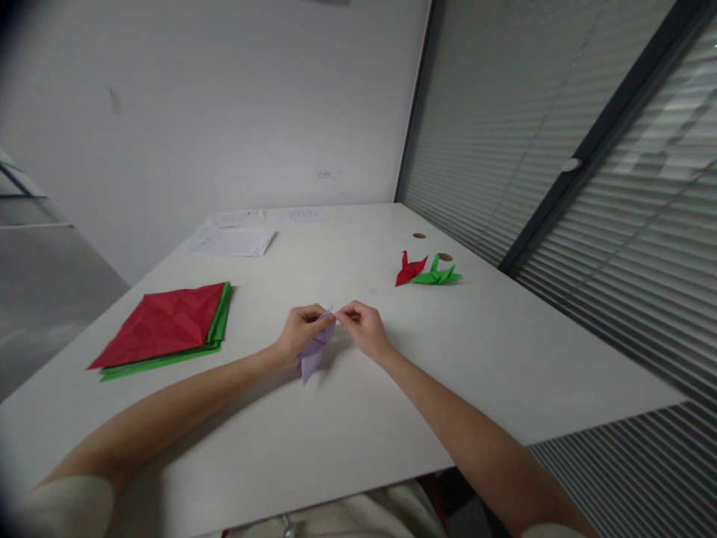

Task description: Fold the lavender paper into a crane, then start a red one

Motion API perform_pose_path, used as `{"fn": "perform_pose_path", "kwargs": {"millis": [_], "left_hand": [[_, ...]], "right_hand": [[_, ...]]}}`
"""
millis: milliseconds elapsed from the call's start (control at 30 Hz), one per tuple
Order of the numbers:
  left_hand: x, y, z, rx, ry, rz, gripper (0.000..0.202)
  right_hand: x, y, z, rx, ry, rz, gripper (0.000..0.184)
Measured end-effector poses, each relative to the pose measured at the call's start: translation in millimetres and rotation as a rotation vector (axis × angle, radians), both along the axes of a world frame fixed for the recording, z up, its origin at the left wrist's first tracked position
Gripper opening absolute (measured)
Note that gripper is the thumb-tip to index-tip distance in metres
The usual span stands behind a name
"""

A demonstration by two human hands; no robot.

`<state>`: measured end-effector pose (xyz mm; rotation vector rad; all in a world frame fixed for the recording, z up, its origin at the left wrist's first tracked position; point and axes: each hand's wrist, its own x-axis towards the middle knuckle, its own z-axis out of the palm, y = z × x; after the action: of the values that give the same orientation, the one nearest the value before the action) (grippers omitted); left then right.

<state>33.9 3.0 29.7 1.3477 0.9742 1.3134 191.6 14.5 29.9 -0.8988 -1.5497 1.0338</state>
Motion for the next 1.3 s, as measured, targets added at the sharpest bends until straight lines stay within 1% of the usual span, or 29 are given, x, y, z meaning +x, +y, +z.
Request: {"fn": "perform_pose_path", "kwargs": {"millis": [133, 333, 500, 700, 967, 1100, 1300], "left_hand": [[1.1, -0.3, 0.8, -0.025, -0.014, 0.0, 0.029], [2.6, 1.8, -0.7, -0.128, -0.021, -0.039, 0.039], [1.7, 2.0, -3.1, -0.138, -0.04, -0.053, 0.042], [0.8, 1.4, -4.9, -0.148, -0.044, -0.091, 0.041], [1.0, 0.9, 0.5, -0.126, -0.061, -0.077, 0.04], [0.3, 1.7, -0.9, -0.13, -0.058, -0.064, 0.039], [0.6, 2.4, -3.7, -0.141, -0.047, -0.063, 0.04]], "right_hand": [[1.2, 1.0, -1.5, 0.018, -0.045, -0.024, 0.023], [1.5, 1.9, -3.4, 0.0, -0.061, -0.045, 0.023], [2.2, 4.6, -5.5, -0.025, -0.054, -0.057, 0.024], [2.6, 5.3, -4.2, -0.031, -0.054, -0.04, 0.025], [0.3, 4.2, 0.1, -0.157, 0.06, -0.052, 0.036], [1.5, 3.9, 0.5, -0.16, 0.047, -0.031, 0.029], [1.9, 3.8, -1.4, -0.093, -0.011, -0.004, 0.02]]}}
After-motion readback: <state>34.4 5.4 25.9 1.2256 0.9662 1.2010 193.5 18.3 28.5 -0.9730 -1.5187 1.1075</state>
